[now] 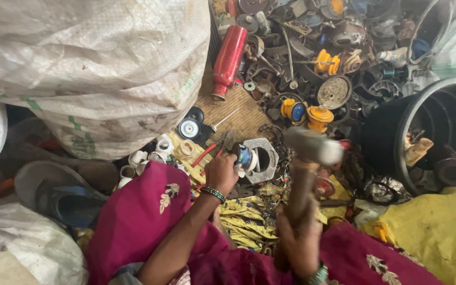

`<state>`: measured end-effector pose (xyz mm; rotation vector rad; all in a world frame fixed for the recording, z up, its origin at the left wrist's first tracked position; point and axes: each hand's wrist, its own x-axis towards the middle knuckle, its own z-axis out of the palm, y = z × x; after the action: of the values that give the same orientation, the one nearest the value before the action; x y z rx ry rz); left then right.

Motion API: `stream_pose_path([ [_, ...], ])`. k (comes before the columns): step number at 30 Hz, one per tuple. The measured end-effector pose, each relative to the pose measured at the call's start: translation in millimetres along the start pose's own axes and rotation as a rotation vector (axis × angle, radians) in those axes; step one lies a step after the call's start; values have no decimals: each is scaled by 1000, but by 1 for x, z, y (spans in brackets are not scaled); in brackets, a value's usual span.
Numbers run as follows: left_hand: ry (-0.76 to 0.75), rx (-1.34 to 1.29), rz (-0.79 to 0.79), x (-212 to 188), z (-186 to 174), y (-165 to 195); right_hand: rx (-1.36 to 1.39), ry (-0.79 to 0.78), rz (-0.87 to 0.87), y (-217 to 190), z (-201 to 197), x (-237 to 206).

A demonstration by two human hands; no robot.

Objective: The person uses a hammer and pliers to disassemble small mechanical parts on a cluttered floor. They repeatedly strike a blue and white component to separate pieces, then use pliers to pull apart the separated parts.

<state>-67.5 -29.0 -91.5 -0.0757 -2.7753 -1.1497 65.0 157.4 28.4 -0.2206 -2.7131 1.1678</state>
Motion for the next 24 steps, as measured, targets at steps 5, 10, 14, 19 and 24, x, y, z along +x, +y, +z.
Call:
stream_pose_path([
  [5,18,10,-73,6,-3,-5,135,-256,256,28,35,15],
  [10,27,7,-12,2,-5,-2,243,-86,201,19,-14,10],
  [14,34,15,-7,-2,-3,3,303,201,-57,-6,-52,2],
  [19,15,32,-14,-3,5,-1,339,291,-175,0,-32,1],
  [24,20,39,-29,4,11,-12,-84,-126,-121,20,30,17],
])
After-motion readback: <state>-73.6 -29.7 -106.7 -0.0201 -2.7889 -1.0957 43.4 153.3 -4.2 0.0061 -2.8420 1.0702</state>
